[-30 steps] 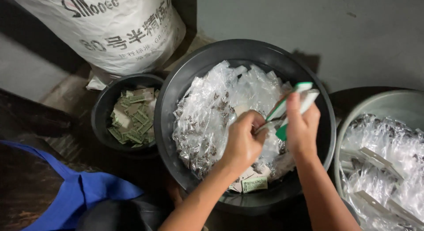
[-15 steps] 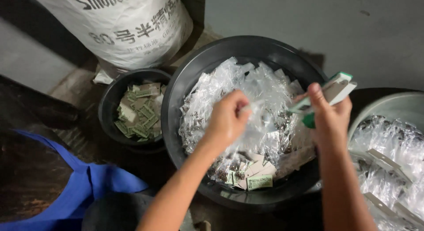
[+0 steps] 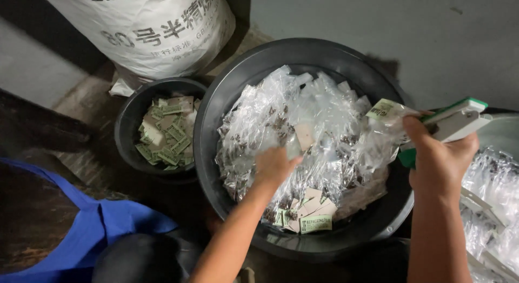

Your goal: The person is manually stapling paper labels onto small plastic bags retrieved from containers on the floor.

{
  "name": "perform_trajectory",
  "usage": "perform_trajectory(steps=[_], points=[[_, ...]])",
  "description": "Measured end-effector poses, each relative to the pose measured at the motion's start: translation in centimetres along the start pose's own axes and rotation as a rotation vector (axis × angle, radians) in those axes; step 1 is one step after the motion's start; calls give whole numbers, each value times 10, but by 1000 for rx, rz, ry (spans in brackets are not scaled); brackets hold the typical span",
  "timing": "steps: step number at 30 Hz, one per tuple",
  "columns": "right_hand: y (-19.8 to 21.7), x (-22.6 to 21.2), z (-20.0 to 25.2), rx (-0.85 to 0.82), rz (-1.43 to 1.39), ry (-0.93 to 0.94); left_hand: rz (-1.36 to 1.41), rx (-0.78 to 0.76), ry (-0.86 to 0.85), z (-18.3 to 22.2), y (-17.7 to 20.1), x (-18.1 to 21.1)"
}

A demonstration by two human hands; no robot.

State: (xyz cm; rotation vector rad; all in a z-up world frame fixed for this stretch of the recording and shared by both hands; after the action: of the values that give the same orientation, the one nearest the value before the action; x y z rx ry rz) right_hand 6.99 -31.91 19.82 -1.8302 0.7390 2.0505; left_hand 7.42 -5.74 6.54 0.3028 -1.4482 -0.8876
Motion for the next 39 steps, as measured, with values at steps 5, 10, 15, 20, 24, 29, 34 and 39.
perform_trajectory(steps=[5,10,15,20,24,29,34,39], points=[[-3,0,5,-21,-34,29,-367,-151,135,4,-8,-27],[-12,13,10,-41,82,39,-4,-36,182,5,54,16],[-27,9,28,-148,124,96,58,-54,139,0,54,15],[-27,13,27,-147,119,41,-46,-163,171,13,15,6],[-23,16,20,-155,118,72,-83,-54,219,-8,-31,-34],[-17,27,10,-106,180,116,54,-28,170,12,16,-5],[-26,15,25,-122,159,52,-73,27,123,-3,-21,-32],[-23,27,14,-116,208,37,475,203,234,1,26,-14]])
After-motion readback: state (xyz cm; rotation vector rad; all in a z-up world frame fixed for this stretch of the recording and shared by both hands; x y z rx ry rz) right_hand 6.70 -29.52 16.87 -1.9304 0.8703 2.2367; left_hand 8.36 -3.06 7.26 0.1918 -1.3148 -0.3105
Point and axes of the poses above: each hand's wrist, its own z-axis away from the middle knuckle, its own y-axis out of the back of the hand, x = y × z, the point moved 5 cm from there along -z, towards the middle knuckle, and after that the axes turned 14 degrees about -y, right-handed, at the moved point
